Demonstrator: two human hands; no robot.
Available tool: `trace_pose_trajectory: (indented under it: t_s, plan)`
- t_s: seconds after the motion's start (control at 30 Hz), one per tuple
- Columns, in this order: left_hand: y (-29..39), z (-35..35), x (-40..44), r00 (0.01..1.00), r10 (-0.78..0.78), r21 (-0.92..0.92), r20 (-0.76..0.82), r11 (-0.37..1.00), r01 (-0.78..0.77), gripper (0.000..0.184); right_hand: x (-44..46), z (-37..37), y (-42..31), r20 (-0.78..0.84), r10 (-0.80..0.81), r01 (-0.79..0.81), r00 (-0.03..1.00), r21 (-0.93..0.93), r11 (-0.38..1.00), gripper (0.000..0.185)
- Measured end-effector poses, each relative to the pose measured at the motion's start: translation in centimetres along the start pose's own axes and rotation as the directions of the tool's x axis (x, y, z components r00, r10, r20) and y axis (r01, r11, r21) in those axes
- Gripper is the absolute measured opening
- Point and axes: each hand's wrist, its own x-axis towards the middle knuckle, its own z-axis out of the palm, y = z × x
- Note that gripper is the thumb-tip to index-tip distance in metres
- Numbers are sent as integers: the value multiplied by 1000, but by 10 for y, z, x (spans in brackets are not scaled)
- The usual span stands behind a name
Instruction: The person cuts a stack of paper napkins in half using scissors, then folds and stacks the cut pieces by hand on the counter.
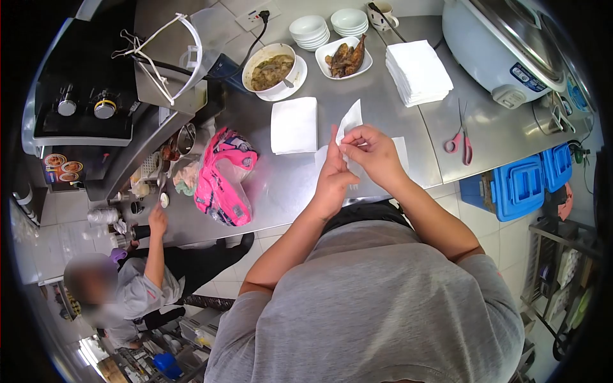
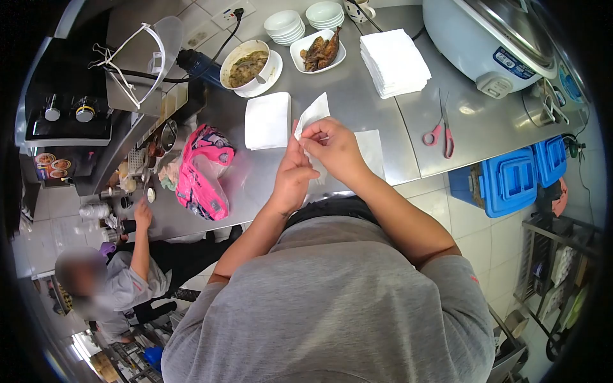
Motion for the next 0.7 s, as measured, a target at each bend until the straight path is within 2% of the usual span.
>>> trace_pose_trajectory:
  t_s: [0.2,0.43,0.63,0.7]
  plan:
    - [5,0,-2,997,-68,-55,22,996,69,111,-1,3,-1,19,-36,36,999,5,999,11]
    - [4,-1,-2,1000,-26,7,-7,1000,26,108,3,-4,4,31,-22,24,999,-96,995,8]
    - [6,1,-5,997,-73,-53,6,996,73,106,-3,2,-2,28,-10,10,1000,-12,1000,7]
    - [5,3,-6,997,-72,-35,-13,997,72,104,-3,1,4,21,-27,28,999,-65,997,7]
